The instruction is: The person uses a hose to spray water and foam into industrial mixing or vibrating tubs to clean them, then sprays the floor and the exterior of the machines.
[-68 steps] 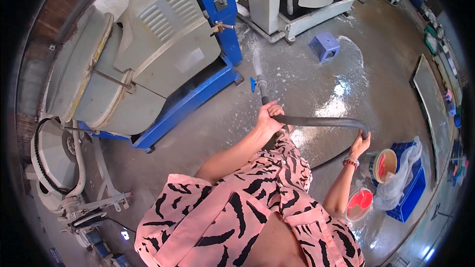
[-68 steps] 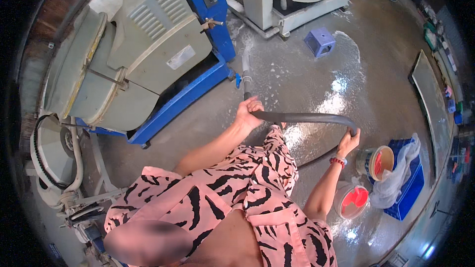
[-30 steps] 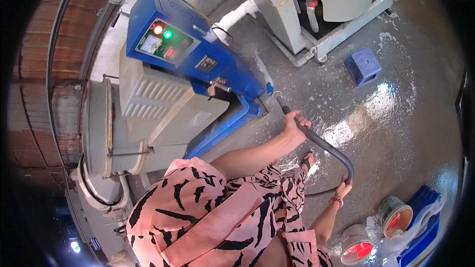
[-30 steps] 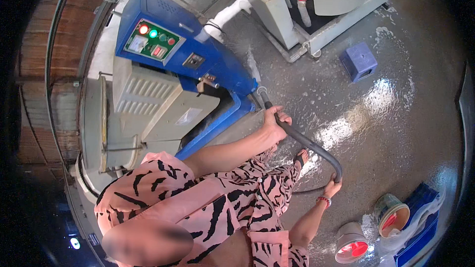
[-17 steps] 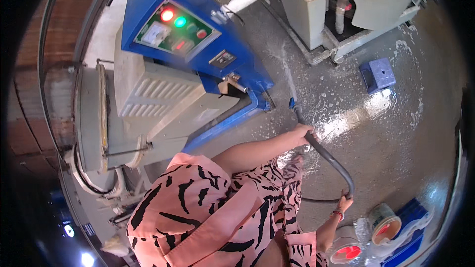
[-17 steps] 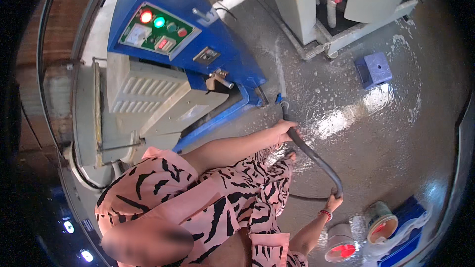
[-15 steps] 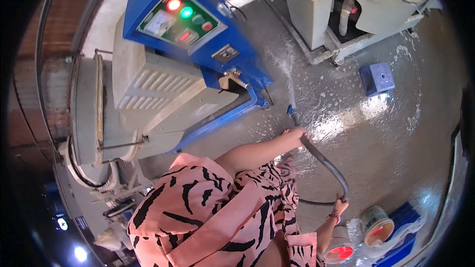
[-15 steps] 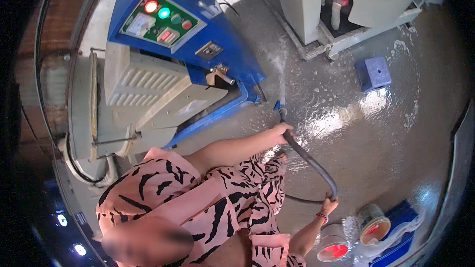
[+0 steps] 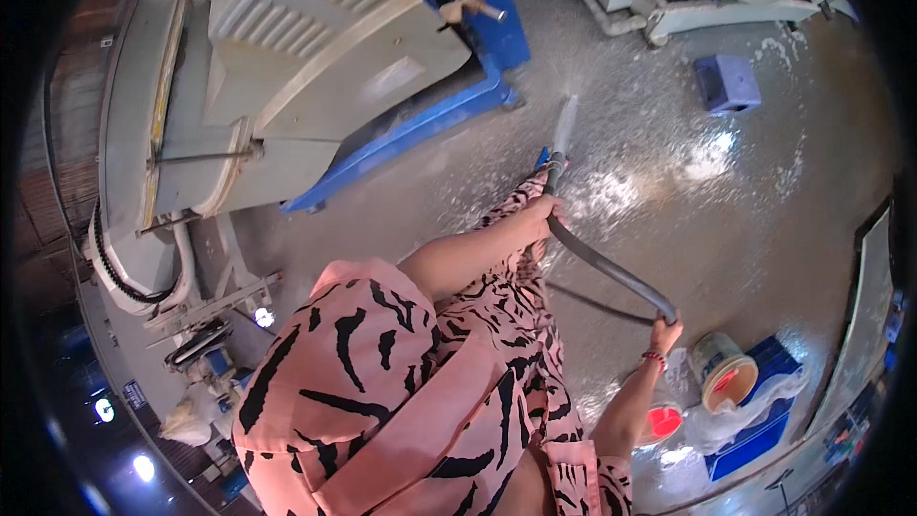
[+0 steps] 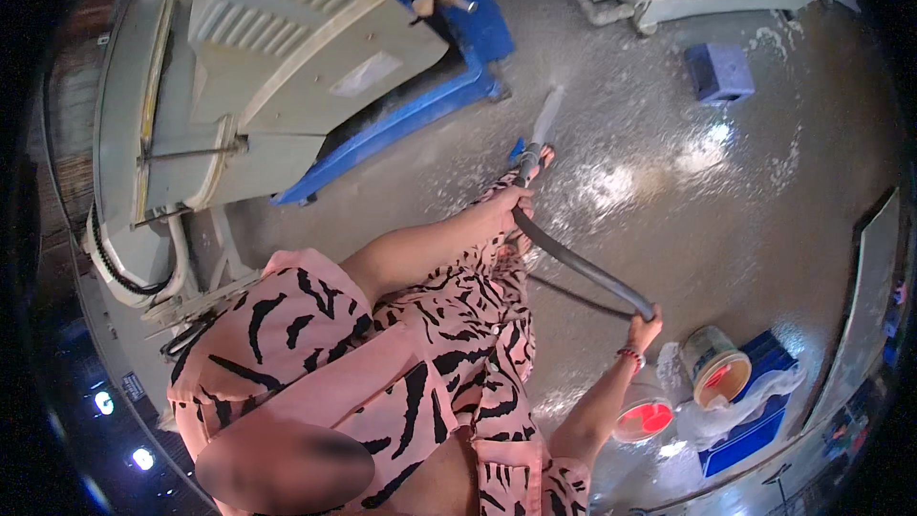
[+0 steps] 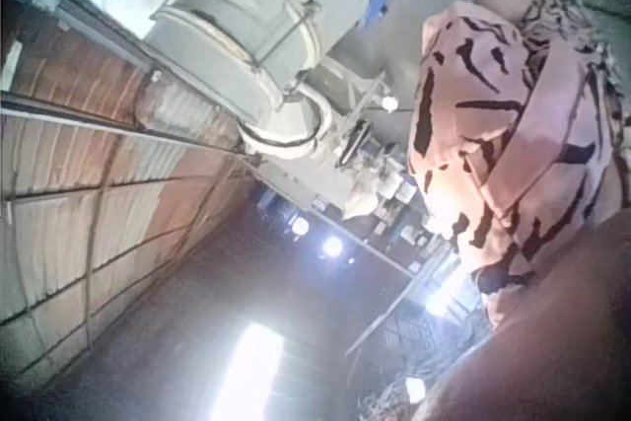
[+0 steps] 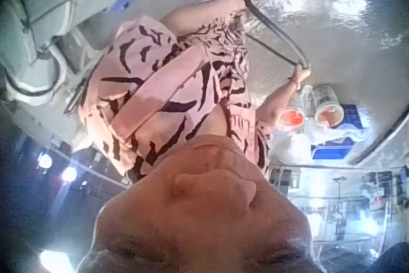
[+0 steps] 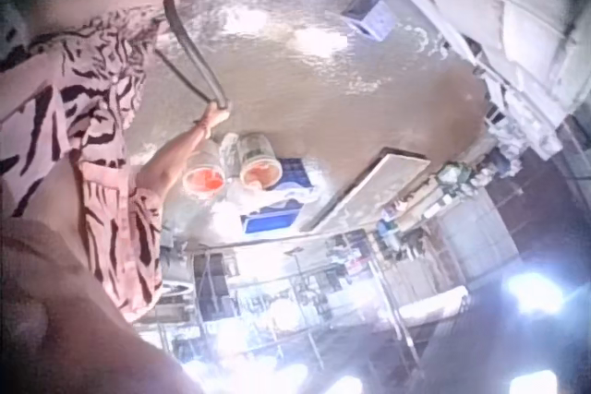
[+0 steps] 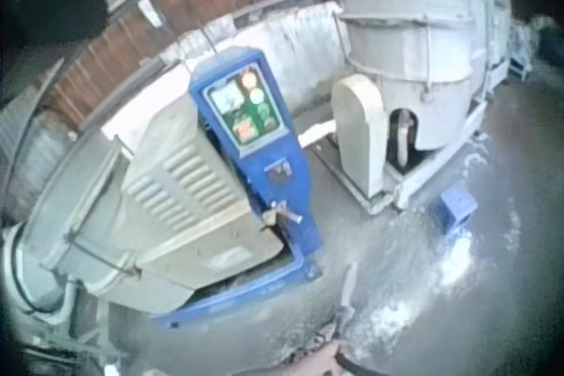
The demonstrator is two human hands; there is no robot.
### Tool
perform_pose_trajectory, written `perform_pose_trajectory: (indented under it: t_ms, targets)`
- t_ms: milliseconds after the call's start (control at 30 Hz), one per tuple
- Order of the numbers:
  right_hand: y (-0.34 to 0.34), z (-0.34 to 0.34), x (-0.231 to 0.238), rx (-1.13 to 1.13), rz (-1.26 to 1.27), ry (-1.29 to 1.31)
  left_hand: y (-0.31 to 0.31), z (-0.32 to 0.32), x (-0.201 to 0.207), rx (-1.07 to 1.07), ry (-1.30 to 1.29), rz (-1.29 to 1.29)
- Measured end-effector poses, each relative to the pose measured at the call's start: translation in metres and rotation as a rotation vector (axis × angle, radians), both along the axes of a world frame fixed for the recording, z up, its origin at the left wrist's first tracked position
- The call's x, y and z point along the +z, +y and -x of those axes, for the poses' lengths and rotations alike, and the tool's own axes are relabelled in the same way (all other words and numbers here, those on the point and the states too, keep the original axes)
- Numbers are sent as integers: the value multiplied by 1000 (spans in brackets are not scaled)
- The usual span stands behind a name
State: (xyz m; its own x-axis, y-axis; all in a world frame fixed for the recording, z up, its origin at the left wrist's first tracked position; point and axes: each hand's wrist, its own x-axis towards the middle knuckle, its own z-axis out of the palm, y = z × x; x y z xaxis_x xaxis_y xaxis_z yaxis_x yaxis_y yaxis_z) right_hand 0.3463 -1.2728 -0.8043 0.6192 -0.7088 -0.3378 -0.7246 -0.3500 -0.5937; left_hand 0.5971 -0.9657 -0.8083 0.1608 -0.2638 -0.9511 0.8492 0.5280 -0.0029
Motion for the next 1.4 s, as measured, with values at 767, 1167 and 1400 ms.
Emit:
perform_pose_trajectory:
  t_ms: [767, 1167, 1400]
  targets:
    - [156, -82, 29, 798, -64, 171, 259, 204, -37, 464, 102, -260]
    - [369, -91, 24, 1099, 218, -18, 503, 344, 48, 711, 55, -48]
    - [646, -112, 79, 1484, 156, -125, 669, 413, -25, 1448, -205, -1]
